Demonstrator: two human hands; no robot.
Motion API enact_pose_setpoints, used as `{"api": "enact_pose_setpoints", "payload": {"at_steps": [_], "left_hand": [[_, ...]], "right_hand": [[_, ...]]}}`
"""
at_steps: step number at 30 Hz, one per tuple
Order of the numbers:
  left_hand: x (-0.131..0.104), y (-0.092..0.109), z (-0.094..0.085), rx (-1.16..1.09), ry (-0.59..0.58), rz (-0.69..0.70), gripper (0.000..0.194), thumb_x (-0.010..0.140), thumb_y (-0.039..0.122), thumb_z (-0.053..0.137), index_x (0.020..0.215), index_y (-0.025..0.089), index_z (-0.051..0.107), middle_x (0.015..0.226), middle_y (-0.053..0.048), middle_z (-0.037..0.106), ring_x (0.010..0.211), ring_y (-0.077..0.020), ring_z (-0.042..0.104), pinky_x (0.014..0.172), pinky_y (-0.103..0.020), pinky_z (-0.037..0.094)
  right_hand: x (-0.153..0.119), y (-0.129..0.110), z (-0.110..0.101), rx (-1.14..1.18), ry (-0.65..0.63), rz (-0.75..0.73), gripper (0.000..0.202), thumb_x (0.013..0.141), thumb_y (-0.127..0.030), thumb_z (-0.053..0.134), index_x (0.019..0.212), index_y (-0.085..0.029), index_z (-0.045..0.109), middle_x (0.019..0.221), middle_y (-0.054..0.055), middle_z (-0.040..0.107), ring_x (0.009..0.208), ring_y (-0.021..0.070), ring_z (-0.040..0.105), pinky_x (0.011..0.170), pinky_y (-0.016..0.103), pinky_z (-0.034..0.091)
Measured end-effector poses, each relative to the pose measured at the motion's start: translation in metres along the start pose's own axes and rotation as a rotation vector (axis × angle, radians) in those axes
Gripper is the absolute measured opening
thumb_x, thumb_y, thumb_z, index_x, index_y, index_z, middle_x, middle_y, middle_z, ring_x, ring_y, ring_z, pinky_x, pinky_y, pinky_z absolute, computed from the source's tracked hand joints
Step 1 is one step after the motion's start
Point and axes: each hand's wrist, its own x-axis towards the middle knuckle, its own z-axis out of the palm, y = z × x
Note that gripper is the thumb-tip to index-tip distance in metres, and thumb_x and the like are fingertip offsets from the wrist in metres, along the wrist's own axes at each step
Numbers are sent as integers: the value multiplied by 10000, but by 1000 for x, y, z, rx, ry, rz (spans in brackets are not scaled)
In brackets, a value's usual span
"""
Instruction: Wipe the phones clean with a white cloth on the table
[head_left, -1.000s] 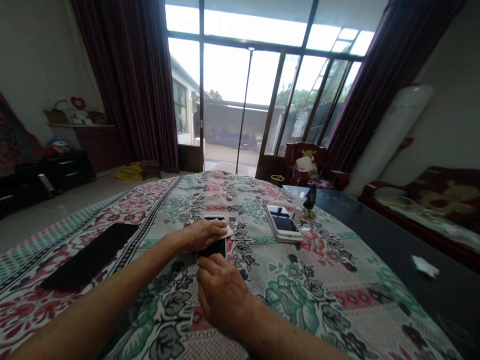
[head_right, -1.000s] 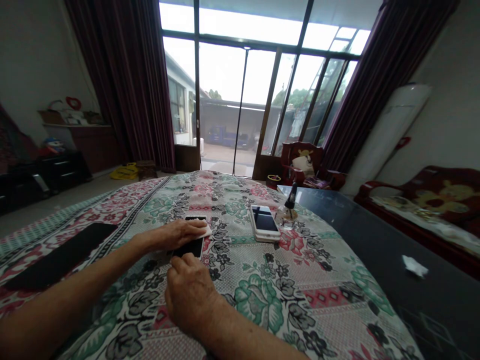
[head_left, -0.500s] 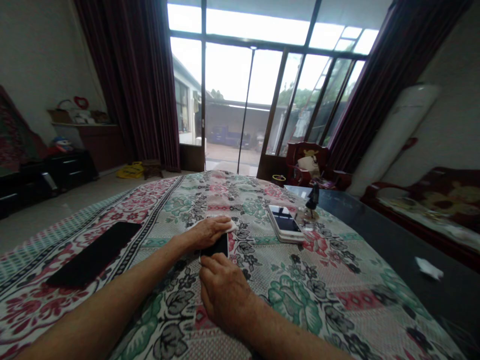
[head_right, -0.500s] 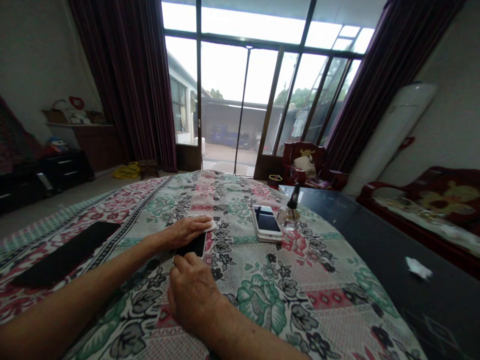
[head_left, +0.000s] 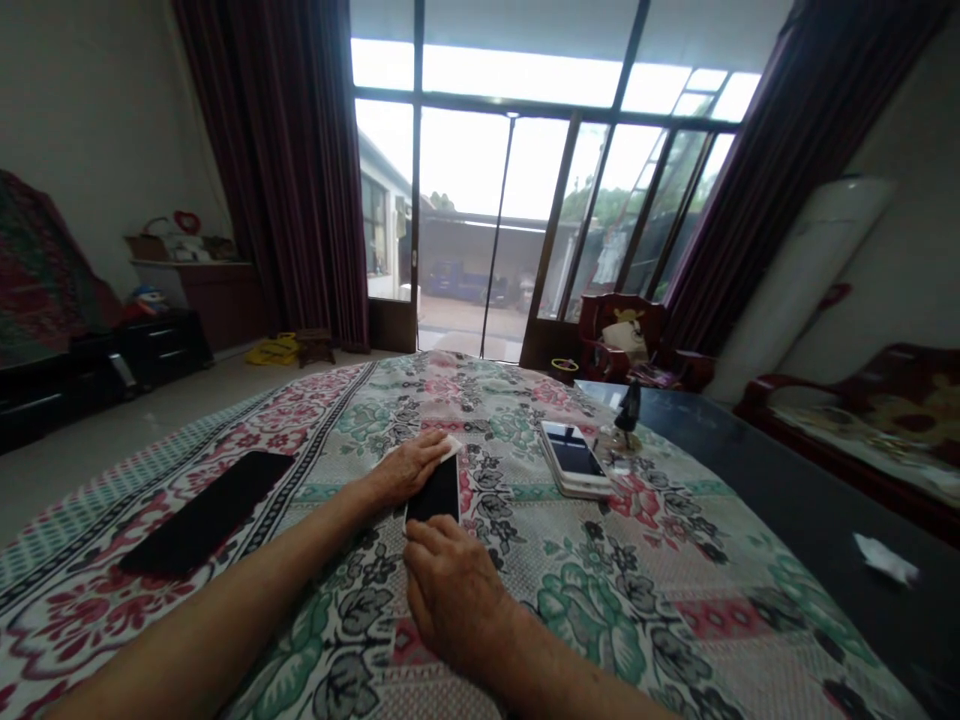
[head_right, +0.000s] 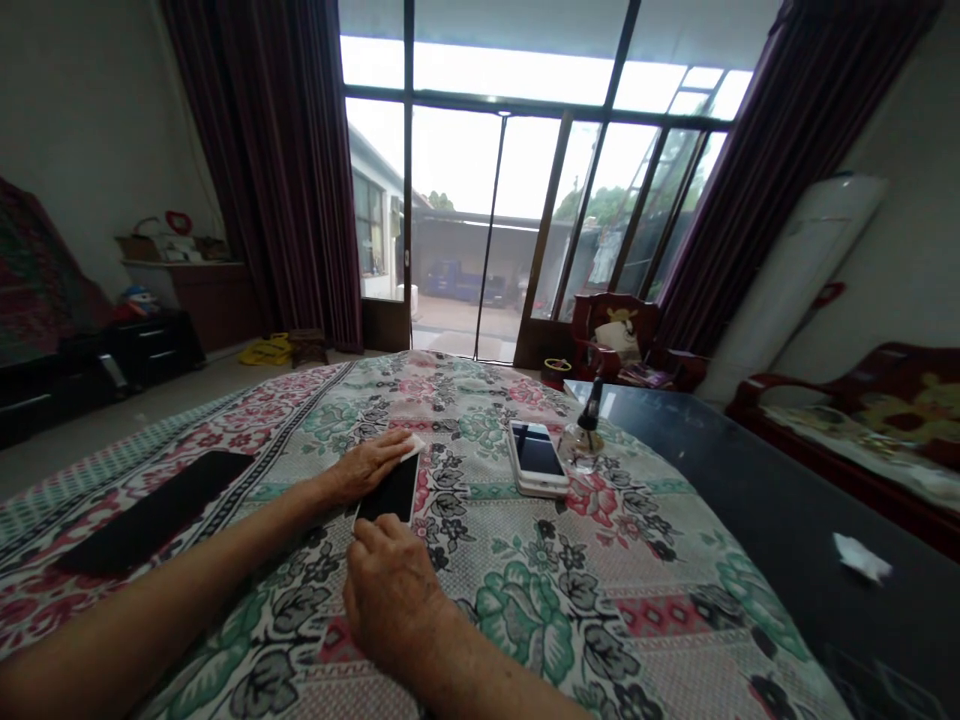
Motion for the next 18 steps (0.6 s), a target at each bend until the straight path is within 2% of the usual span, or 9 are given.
{"api": "enact_pose_setpoints", "payload": {"at_steps": [3, 7, 11, 15, 18], "left_hand": [[-10, 5, 0, -20, 43, 25, 372, 919, 138, 387, 1220, 216, 590, 1406, -68, 485, 1329, -196, 403, 1114, -377, 339], [-31, 13, -9, -68, 70, 87, 363, 886, 114, 407, 1153, 188, 642, 1288, -105, 582, 1227, -213, 514, 1051, -405, 419], [-53, 27, -28, -150, -3, 163, 335, 913, 160, 418, 1143, 204, 658, 1256, -87, 619, 1198, -202, 550, 1026, -385, 453], [-63, 36, -36, -175, -35, 69, 272, 921, 273, 496, 1116, 245, 684, 1252, -50, 637, 1189, -205, 565, 1033, -381, 450], [-53, 30, -31, -231, -10, -16, 248, 904, 329, 523, 1025, 252, 726, 1207, -33, 665, 1144, -208, 602, 1004, -358, 475]], "right_hand": [[-1, -1, 0, -35, -8, -11, 150, 816, -100, 521, 924, -138, 618, 1035, 89, 622, 966, 208, 515, 870, 316, 457], [-1, -7, 5, -127, -13, -6, 134, 809, -96, 532, 904, -111, 626, 985, 117, 624, 933, 224, 534, 824, 326, 473], [0, -13, 12, -240, 10, -16, 116, 816, -101, 547, 887, -84, 637, 911, 138, 631, 856, 241, 550, 739, 346, 490], [1, -13, 15, -246, 8, -12, 117, 829, -116, 547, 887, -83, 642, 917, 145, 632, 830, 239, 558, 708, 353, 502], [2, -12, 13, -266, -15, -14, 126, 824, -130, 554, 898, -78, 640, 925, 155, 622, 854, 256, 563, 692, 360, 505]]}}
